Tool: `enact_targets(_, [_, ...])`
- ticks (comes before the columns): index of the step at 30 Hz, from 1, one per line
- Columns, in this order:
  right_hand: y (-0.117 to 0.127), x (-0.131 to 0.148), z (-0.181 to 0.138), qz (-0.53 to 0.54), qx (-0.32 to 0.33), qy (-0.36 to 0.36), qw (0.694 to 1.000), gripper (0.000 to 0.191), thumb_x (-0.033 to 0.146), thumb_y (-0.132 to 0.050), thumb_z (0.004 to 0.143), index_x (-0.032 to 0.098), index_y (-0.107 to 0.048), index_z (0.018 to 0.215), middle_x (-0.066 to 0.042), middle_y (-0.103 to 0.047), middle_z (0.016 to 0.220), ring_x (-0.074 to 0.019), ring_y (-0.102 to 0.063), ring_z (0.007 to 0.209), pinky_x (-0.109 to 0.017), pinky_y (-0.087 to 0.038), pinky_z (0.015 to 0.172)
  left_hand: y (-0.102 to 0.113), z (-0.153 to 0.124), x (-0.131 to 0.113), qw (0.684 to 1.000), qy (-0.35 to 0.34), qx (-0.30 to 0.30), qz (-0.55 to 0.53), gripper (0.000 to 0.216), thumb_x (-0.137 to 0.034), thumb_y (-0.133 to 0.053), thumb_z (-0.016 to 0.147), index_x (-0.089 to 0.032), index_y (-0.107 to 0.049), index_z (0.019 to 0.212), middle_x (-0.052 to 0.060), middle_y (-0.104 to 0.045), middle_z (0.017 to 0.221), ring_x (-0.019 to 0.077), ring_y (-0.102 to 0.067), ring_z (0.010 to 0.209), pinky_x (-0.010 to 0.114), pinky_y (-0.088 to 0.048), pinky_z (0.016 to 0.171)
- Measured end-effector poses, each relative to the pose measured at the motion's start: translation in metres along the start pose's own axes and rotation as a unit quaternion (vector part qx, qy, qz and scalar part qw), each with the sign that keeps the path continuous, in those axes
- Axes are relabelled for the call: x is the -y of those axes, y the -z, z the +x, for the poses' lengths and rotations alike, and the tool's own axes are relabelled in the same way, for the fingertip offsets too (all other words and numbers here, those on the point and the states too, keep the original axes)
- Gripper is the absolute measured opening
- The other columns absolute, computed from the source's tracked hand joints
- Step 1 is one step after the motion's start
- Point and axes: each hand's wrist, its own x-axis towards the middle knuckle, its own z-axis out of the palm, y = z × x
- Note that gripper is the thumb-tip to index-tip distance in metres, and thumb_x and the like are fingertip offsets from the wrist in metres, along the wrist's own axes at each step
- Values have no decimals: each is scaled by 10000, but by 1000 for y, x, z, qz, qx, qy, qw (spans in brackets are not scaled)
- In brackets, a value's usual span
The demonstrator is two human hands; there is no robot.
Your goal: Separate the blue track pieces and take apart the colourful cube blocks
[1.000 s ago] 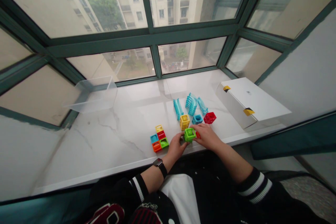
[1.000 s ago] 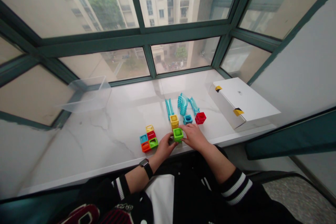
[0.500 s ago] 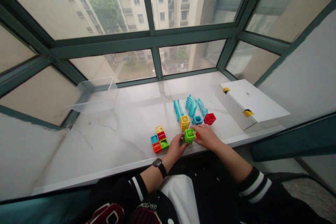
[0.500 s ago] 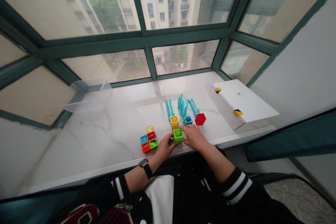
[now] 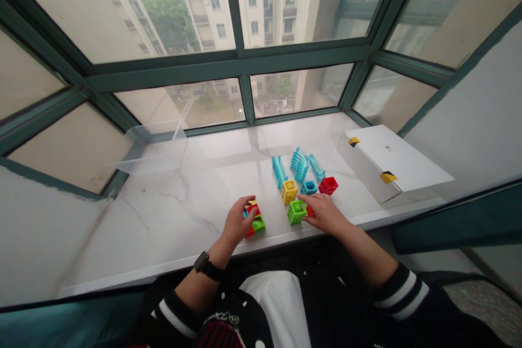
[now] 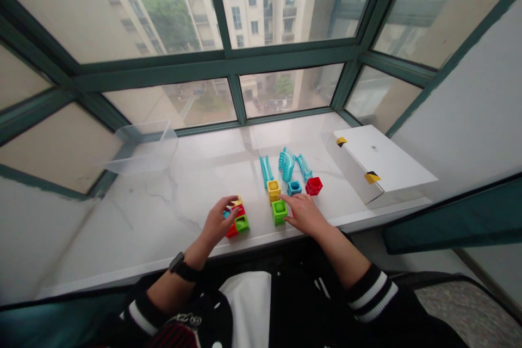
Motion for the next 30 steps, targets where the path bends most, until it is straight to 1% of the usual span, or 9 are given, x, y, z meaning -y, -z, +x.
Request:
enact_targets(2, [8,0,-2,4,-17,15,1000,730,299,-823,805,191,-549,1473,-134,-727,1211,-325,-641,1147,-496,-454,1014,18,-6,21,998,11,-48,50,317,-305,-589,959,-233,-636,1264,87,-696,1220,238,-673,1066,432,-586,926])
enact_targets(5, [24,6,-6,27,-80,50,995,616,344,-792,851,208,-588,1416,-124,-727,1239,-323,-644,1146,-519,-466,1024,31,-23,48,993,29,-78,87,316,-327,-568,964,-218,-643,1252,101,-696,1200,256,-669,1076,456,-594,921])
enact_targets(10, [44,41,-4,110,-244,106,958,329,243,-646,966,245,-649,1295,-102,-714,1210,-276,-651,1125,-488,-512,1024,24,-42,73,995,46,-43,75,343,-346,-547,975,-225,-624,1287,104,-677,1258,250,-658,1159,435,-589,963])
enact_targets(13, [40,73,6,163,-250,166,940,319,168,-599,979,269,-658,1275,-84,-712,1181,-238,-661,1102,-431,-550,984,14,-43,79,996,62,-19,66,382,-353,-554,967,-223,-612,1322,109,-664,1306,248,-649,1208,424,-580,991])
enact_targets(15, [27,94,16,182,-204,197,941,347,150,-594,975,275,-653,1293,-78,-712,1200,-222,-665,1110,-410,-559,989,10,-42,82,994,78,-8,71,394,-343,-564,956,-208,-620,1322,117,-673,1299,254,-652,1210,436,-563,1020])
enact_targets(18, [-5,120,34,170,-74,194,963,437,118,-633,925,245,-643,1343,-108,-677,1323,-240,-632,1233,-419,-530,1069,8,-39,84,993,91,9,78,401,-326,-599,927,-182,-642,1298,125,-695,1279,267,-660,1199,462,-526,1071])
enact_targets(23, [-58,141,54,64,121,118,983,687,208,-824,789,168,-600,1437,-241,-481,1559,-399,-476,1435,-561,-408,1179,12,-37,81,991,120,30,59,374,-307,-646,890,-190,-667,1244,110,-733,1231,263,-687,1156,448,-531,1053])
enact_targets(26, [-70,144,58,23,176,99,979,711,262,-833,792,196,-589,1457,-240,-422,1609,-431,-437,1461,-583,-392,1176,14,-36,78,990,129,38,33,344,-280,-648,876,-206,-671,1211,101,-748,1180,263,-705,1091,458,-556,1005])
enact_targets(30, [-71,142,57,15,180,103,978,644,300,-802,820,241,-614,1434,-197,-428,1621,-407,-462,1449,-549,-395,1178,12,-36,77,990,136,24,-9,322,-284,-660,857,-206,-661,1170,99,-738,1141,252,-717,998,468,-577,955])
